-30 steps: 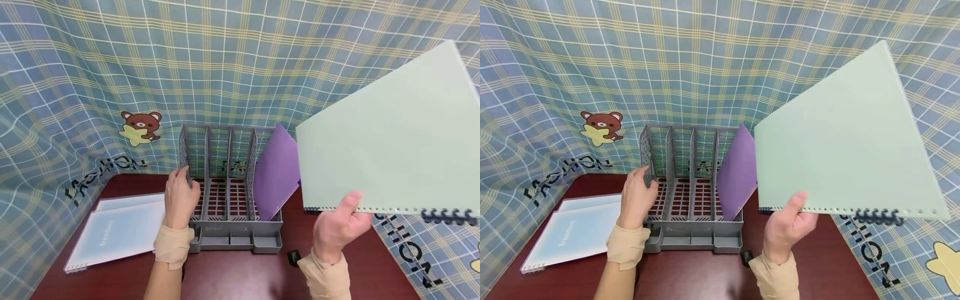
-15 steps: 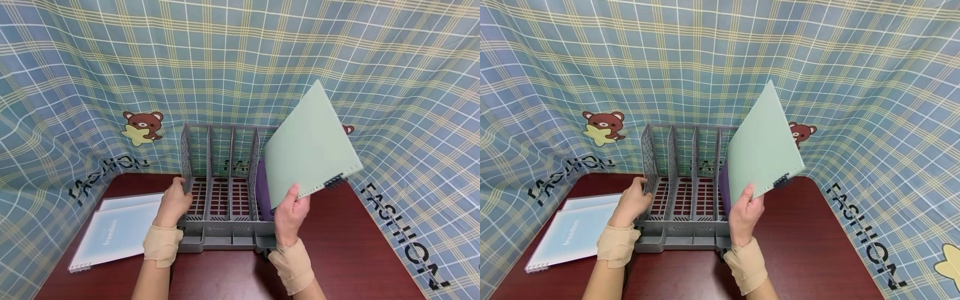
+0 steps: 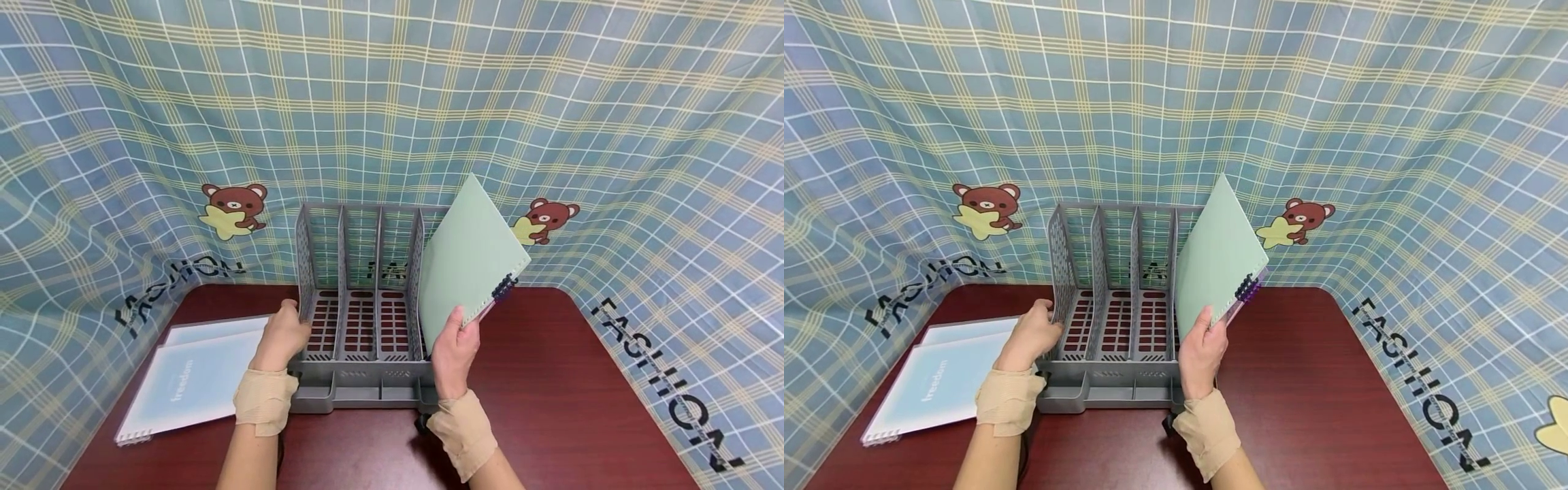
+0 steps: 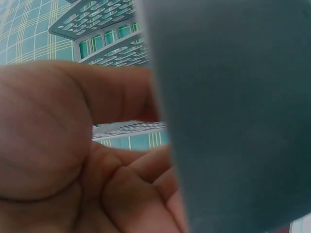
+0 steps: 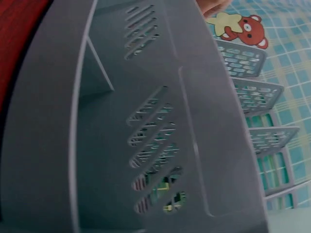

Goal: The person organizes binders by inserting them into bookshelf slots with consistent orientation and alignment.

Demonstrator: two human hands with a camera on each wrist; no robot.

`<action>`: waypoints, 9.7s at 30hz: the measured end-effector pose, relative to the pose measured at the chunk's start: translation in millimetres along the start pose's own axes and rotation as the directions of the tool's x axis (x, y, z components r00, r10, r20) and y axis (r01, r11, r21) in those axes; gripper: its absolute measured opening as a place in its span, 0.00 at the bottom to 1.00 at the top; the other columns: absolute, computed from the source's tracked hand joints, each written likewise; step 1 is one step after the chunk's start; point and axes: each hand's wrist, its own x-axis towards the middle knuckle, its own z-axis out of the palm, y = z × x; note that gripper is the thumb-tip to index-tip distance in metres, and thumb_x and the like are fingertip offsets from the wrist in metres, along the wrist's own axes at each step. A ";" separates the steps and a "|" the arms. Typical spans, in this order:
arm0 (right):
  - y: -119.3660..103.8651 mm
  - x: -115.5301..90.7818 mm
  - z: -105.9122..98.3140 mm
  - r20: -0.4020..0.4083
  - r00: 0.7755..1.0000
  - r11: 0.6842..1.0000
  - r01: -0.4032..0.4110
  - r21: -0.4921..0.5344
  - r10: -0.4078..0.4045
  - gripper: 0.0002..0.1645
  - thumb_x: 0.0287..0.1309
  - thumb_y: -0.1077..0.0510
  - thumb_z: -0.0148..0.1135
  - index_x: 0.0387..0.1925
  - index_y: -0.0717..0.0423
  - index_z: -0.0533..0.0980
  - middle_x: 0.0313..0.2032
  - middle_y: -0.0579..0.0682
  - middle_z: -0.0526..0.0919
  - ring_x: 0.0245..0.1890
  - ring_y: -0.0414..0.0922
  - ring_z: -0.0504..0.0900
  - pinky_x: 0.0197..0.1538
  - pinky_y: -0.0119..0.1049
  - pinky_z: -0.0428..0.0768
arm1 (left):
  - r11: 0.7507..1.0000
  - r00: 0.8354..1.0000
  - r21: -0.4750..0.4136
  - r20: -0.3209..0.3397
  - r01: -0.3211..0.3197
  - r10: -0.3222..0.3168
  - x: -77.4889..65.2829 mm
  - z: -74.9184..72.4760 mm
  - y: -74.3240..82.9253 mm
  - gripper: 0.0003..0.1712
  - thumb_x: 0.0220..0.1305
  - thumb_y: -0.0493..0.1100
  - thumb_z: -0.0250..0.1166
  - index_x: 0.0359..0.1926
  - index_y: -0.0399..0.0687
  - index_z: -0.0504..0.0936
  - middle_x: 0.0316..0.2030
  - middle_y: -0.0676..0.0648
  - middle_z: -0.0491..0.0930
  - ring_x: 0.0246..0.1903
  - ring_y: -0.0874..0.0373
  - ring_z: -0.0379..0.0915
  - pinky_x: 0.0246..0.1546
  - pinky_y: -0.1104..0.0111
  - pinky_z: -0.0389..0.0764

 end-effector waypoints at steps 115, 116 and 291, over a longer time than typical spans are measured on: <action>-84.6 -147.5 62.3 0.767 0.317 0.732 0.623 0.275 -0.558 0.25 0.62 0.59 0.59 0.61 0.58 0.76 0.57 0.53 0.81 0.60 0.45 0.77 0.63 0.36 0.72 | 0.923 0.955 0.269 -0.041 -0.273 0.295 -74.5 -87.8 -143.0 0.30 0.67 0.45 0.63 0.66 0.36 0.73 0.64 0.27 0.68 0.64 0.30 0.60 0.61 0.35 0.60; -83.6 -157.6 67.9 0.795 0.284 0.722 0.642 0.257 -0.536 0.27 0.63 0.58 0.59 0.63 0.59 0.75 0.59 0.53 0.80 0.62 0.46 0.75 0.64 0.37 0.70 | 0.922 0.956 0.277 -0.040 -0.269 0.291 -77.3 -87.3 -150.1 0.32 0.65 0.48 0.65 0.66 0.37 0.73 0.65 0.27 0.67 0.65 0.29 0.59 0.61 0.34 0.59; -4.9 -43.7 47.0 0.160 0.981 0.964 0.146 -0.221 -0.112 0.11 0.70 0.60 0.50 0.49 0.60 0.73 0.40 0.63 0.85 0.36 0.63 0.83 0.35 0.62 0.78 | 0.992 0.996 0.112 -0.072 -0.053 0.061 -19.4 4.9 -5.9 0.21 0.57 0.28 0.53 0.51 0.32 0.80 0.16 0.42 0.71 0.11 0.54 0.62 0.12 0.66 0.63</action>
